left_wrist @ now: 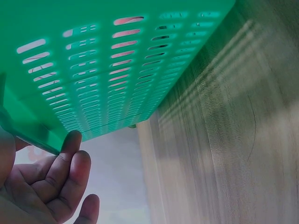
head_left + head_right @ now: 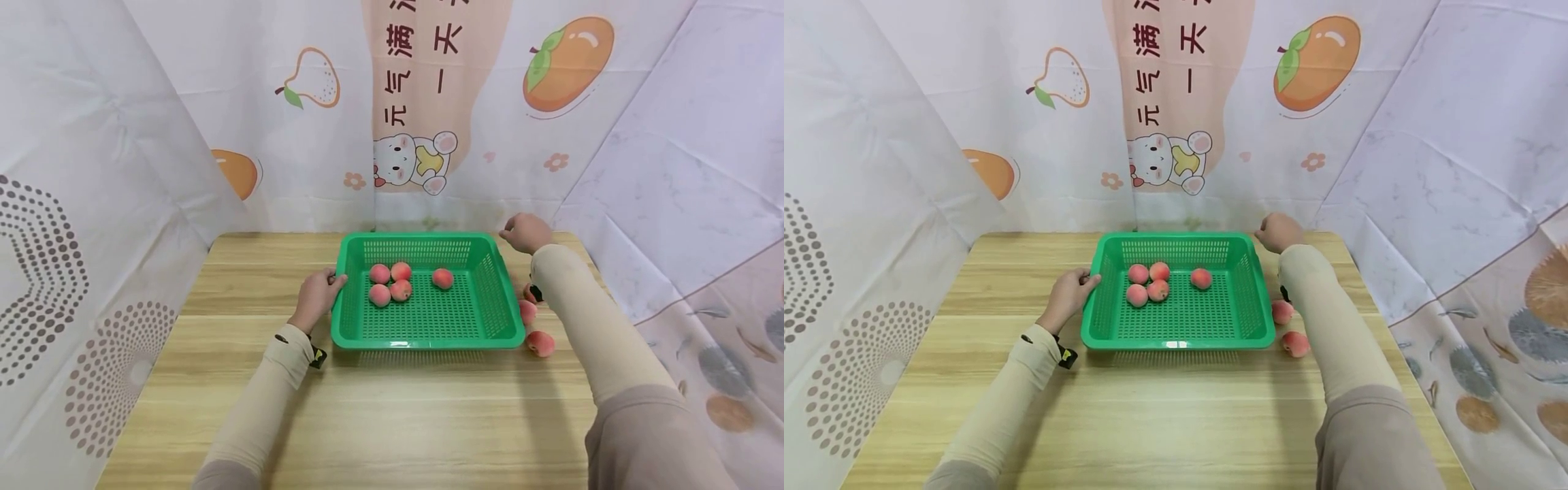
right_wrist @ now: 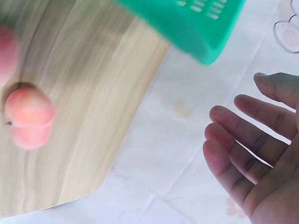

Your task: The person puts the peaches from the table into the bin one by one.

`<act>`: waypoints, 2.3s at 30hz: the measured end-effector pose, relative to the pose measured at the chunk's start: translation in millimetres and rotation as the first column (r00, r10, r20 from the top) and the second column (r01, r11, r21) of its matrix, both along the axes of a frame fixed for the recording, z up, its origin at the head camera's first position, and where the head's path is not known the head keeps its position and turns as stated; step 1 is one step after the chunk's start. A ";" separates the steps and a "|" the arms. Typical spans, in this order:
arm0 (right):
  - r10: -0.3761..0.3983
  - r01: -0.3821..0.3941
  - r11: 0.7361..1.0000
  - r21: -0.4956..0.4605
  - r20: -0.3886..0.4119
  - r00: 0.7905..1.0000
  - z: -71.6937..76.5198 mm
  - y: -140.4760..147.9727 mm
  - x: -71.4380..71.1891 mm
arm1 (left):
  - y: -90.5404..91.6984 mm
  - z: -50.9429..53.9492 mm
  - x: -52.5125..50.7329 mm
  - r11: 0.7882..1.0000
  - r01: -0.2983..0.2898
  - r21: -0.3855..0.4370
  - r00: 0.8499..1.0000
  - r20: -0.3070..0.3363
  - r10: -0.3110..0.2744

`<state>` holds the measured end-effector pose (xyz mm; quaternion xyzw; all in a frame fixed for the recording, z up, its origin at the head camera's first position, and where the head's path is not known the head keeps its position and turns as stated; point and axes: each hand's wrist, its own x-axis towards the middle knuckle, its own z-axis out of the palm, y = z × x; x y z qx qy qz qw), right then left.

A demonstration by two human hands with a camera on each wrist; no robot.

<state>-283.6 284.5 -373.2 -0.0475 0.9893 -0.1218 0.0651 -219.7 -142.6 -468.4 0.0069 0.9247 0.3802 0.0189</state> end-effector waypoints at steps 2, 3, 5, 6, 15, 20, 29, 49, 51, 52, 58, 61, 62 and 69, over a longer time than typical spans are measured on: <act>-0.013 0.013 1.000 0.002 0.010 1.000 -2.2 7.3 1.4 | 0.1 0.4 -0.5 1.000 0.002 0.004 1.000 0.000 -0.002; -0.018 0.017 1.000 0.007 0.016 1.000 -3.4 10.7 2.3 | 0.1 0.5 -0.7 1.000 0.002 0.007 1.000 0.001 -0.002; -0.036 0.036 0.999 0.014 0.033 0.999 -6.4 17.4 4.0 | 0.2 0.3 -1.1 1.000 0.001 0.012 1.000 0.005 -0.001; -0.044 0.043 0.999 0.018 0.042 0.998 -8.0 20.6 5.0 | 0.3 0.2 -1.3 1.000 0.001 0.013 1.000 0.007 -0.001; -0.097 0.091 0.995 0.050 0.136 0.986 -24.5 46.5 16.2 | 2.7 1.7 -1.6 1.000 -0.002 0.021 1.000 0.019 0.002; -0.125 0.116 0.992 0.058 0.181 0.976 -37.7 56.7 19.8 | 3.2 0.8 -1.6 1.000 -0.002 0.026 1.000 0.029 0.001; -0.151 0.122 0.985 0.121 0.272 0.950 -63.5 72.0 22.3 | 1.3 0.1 -1.6 1.000 0.003 0.014 1.000 0.023 -0.004; -0.209 0.177 0.977 0.118 0.367 0.906 -96.8 84.2 26.4 | -0.5 -0.8 -2.2 0.999 -0.001 0.033 0.999 0.042 -0.001; -0.208 0.171 0.976 0.134 0.353 0.912 -97.5 84.2 26.7 | -0.2 -0.3 -1.8 0.999 -0.002 0.036 0.999 0.041 0.000; -0.204 0.165 0.976 0.139 0.347 0.915 -97.2 83.7 27.0 | 0.0 0.1 -1.5 0.999 -0.002 0.037 0.999 0.041 0.000; -0.182 0.146 0.980 0.136 0.318 0.931 -94.0 77.7 30.3 | 0.1 -0.3 -1.4 0.999 -0.004 0.040 0.999 0.041 0.003; -0.177 0.142 0.981 0.135 0.302 0.937 -93.1 75.7 32.7 | 0.0 -0.4 -1.3 0.999 -0.005 0.040 0.999 0.041 0.003; -0.176 0.142 0.981 0.133 0.301 0.937 -92.6 75.0 33.7 | 0.0 -0.5 -1.3 0.999 -0.006 0.041 0.999 0.039 0.004; -0.171 0.140 0.983 0.120 0.300 0.939 -88.6 71.9 36.2 | 0.7 -2.8 -1.4 0.999 -0.018 0.045 0.999 0.030 0.017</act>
